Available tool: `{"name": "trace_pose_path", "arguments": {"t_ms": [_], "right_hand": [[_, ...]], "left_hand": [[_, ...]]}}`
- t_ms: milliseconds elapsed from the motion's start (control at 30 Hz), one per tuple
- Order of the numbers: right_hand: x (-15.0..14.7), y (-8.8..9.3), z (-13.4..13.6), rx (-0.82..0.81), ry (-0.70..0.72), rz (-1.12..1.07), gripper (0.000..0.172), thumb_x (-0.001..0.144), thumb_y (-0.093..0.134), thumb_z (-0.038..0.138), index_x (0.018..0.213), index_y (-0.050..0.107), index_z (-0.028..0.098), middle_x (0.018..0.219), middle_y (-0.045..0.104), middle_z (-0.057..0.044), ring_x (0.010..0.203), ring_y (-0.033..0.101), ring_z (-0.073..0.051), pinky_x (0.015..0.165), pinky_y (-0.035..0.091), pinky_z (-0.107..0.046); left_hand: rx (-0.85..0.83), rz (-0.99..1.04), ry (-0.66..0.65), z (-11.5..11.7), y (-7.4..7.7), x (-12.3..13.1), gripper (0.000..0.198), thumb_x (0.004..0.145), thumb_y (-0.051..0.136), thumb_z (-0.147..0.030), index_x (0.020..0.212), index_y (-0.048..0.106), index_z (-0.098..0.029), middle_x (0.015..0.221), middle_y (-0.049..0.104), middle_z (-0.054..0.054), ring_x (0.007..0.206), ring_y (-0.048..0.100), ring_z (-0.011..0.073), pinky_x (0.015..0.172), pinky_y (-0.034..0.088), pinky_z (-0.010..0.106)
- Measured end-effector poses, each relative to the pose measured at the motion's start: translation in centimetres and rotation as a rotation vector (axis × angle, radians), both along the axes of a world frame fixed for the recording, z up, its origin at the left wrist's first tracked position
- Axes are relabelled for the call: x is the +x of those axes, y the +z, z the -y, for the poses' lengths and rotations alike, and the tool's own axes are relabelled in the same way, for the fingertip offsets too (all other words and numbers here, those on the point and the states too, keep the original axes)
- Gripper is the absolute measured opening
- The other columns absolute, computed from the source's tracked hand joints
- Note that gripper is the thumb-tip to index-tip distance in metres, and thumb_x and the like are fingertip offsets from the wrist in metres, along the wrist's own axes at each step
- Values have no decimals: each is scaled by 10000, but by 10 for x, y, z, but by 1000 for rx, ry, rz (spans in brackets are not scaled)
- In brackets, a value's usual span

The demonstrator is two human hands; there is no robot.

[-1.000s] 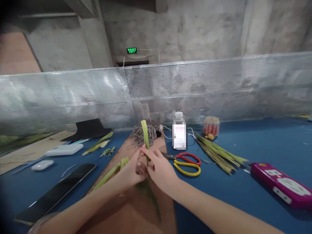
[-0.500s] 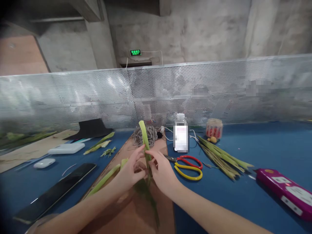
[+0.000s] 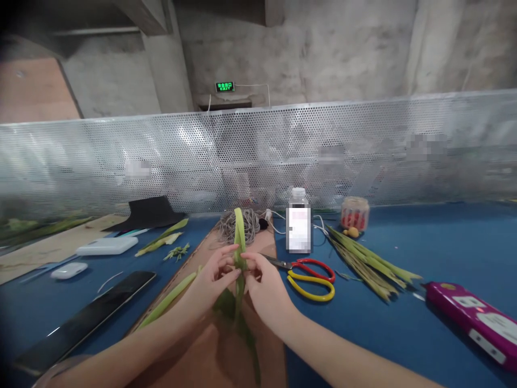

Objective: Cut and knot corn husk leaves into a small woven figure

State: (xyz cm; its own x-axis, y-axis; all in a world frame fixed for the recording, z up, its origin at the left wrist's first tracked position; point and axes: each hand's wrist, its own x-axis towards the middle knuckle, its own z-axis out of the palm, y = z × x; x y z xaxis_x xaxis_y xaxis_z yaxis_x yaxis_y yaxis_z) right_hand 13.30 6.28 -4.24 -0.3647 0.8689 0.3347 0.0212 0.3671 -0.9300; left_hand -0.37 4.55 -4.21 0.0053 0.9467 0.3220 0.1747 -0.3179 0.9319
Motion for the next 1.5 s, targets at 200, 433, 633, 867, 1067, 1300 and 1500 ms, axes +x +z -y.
{"name": "trace_pose_path", "arguments": {"t_ms": [200,433,633,867,1067,1300,1500], "right_hand": [[2,4,3,-17,-11,18,368,664,420,76,1000,534,174,743,573,2,635,530,-130,614,435,-262],[1,8,16,5,42,79,449,655,402,51,1081,446,188,622,435,62,562,437,-101,544,363,-221],[0,8,19,31,48,142,440,694,390,49,1114,416,176,636,421,57,564,423,-97,537,355,-216],[-1,9,20,89,-30,240,379,733,436,127,1106,427,193,681,488,35,513,454,-91,477,356,-218],[0,12,23,196,-70,240,354,724,476,148,1074,450,195,722,522,12,605,505,-114,562,414,-237],[2,15,25,154,-43,136,347,747,426,141,1087,454,208,691,482,31,571,457,-104,509,371,-216],[1,13,19,81,-68,14,252,749,433,141,993,463,196,616,369,60,564,408,-103,527,350,-216]], "left_hand": [[10,6,35,2,3,0,475,713,540,-195,1167,400,-205,941,588,64,800,577,179,704,450,320],[68,165,184,2,7,-5,572,716,539,-195,1239,315,-248,1063,537,71,929,552,195,788,453,352],[127,296,204,6,14,-3,605,760,503,-196,1281,207,-281,1002,551,55,895,558,161,784,466,338],[138,239,155,13,16,-1,632,756,517,-190,1290,192,-278,982,561,44,807,578,146,738,483,318],[156,210,119,21,20,4,596,768,515,-189,1284,224,-253,1012,569,56,870,584,173,753,478,320],[153,200,102,22,19,4,514,802,462,-183,1279,276,-232,1032,592,57,961,567,178,842,450,330],[135,167,96,19,18,3,472,792,464,-187,1244,334,-217,1002,599,62,899,579,182,762,471,313]]}}
